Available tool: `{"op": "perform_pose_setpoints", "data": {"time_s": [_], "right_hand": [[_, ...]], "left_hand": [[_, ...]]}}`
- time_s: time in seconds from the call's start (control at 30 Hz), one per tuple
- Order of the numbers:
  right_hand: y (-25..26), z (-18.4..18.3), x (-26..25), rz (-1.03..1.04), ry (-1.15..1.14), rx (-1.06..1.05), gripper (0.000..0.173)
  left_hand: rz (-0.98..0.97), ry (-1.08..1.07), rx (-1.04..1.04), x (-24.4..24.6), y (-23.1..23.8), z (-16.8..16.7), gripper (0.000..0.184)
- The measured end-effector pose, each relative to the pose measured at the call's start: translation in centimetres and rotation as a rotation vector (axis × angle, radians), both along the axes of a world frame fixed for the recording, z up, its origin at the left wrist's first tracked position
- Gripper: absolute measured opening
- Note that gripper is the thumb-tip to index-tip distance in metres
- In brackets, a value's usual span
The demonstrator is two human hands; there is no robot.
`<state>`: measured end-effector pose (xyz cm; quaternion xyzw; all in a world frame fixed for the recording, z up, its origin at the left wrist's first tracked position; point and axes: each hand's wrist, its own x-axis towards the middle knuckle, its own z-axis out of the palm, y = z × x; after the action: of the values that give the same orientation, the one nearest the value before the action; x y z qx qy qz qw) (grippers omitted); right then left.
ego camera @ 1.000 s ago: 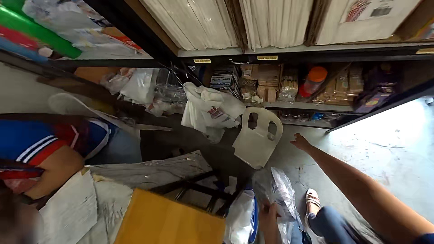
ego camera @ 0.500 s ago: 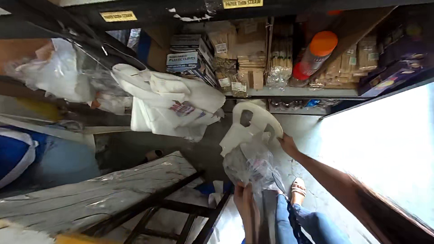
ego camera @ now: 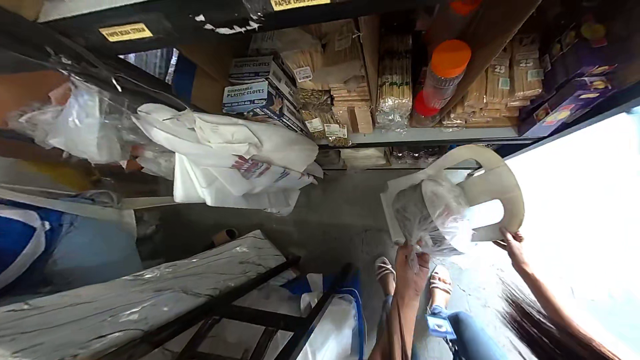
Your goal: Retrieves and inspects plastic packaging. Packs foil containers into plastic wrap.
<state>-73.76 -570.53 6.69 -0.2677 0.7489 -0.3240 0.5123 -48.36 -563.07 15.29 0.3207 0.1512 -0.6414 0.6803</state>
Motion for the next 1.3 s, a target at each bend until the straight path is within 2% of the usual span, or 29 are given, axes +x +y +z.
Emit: {"op": "perform_pose_setpoints", "data": {"time_s": [0.07,0.13,0.23,0.27,0.33,0.4,0.43,0.47,0.5,0.57,0.63,0.67,0.77,0.83,0.93,1.03,1.17,1.3], "right_hand": [[0.2,-0.7,-2.1,-0.035,0.021,-0.004,0.035],[0.8,-1.3,-3.9,-0.063,0.048,0.007,0.037],[2.0,-1.6,-5.8,-0.115,0.080,0.020,0.038],[2.1,-1.6,-5.8,-0.124,0.109,0.037,0.039],[2.8,-2.1,-5.4,-0.120,0.251,0.080,0.041],[3.4,-2.9,-4.7,-0.056,0.615,0.070,0.051],[3.4,-2.6,-3.8,0.002,0.788,0.020,0.063],[3.4,-2.6,-2.6,0.046,0.928,-0.116,0.072],[3.1,-3.2,-1.3,0.092,1.035,-0.306,0.077],[1.8,-5.0,2.7,0.212,1.041,-0.637,0.076],[1.0,-8.1,6.9,0.358,0.966,-0.666,0.077],[0.5,-10.1,8.3,0.414,0.952,-0.630,0.080],[-0.3,-14.9,10.8,0.472,0.998,-0.487,0.093],[-0.6,-15.8,11.4,0.455,1.029,-0.468,0.092],[-0.7,-16.2,11.4,0.470,1.064,-0.457,0.093],[-1.0,-16.6,11.4,0.479,1.091,-0.442,0.092],[-1.1,-16.6,11.5,0.502,1.083,-0.419,0.090],[-1.1,-16.6,11.4,0.510,1.080,-0.413,0.091]], "left_hand": [[-0.074,0.026,0.146,0.4,-0.4,-3.9,0.032],[-0.258,-0.110,0.356,1.7,-1.2,-7.4,0.022],[-0.772,-0.514,0.476,5.4,-1.6,-13.6,0.018],[-0.968,-0.626,0.477,6.7,-1.7,-15.0,0.024],[-1.315,-0.783,0.350,9.0,-2.3,-15.9,0.029],[-1.562,-0.921,0.116,12.1,-5.1,-15.8,0.039],[-1.578,-1.030,0.028,13.8,-7.2,-15.9,0.041],[-1.487,-1.134,-0.002,15.8,-9.6,-16.0,0.043],[-1.294,-1.210,0.040,17.6,-12.1,-16.0,0.046],[-0.816,-1.244,0.197,20.5,-17.5,-16.6,0.056],[-0.479,-1.172,0.305,22.2,-22.9,-18.2,0.066],[-0.391,-1.092,0.320,22.6,-25.0,-19.1,0.066],[-0.264,-0.878,0.360,22.9,-29.0,-21.7,0.057],[-0.256,-0.815,0.360,22.4,-30.3,-23.4,0.054],[-0.230,-0.838,0.336,21.6,-31.4,-25.5,0.051],[-0.190,-0.903,0.309,21.2,-31.9,-25.4,0.045],[-0.057,-0.812,0.204,21.9,-30.2,-24.2,0.042],[-0.052,-0.763,0.072,22.2,-23.1,-23.0,0.047]]}}
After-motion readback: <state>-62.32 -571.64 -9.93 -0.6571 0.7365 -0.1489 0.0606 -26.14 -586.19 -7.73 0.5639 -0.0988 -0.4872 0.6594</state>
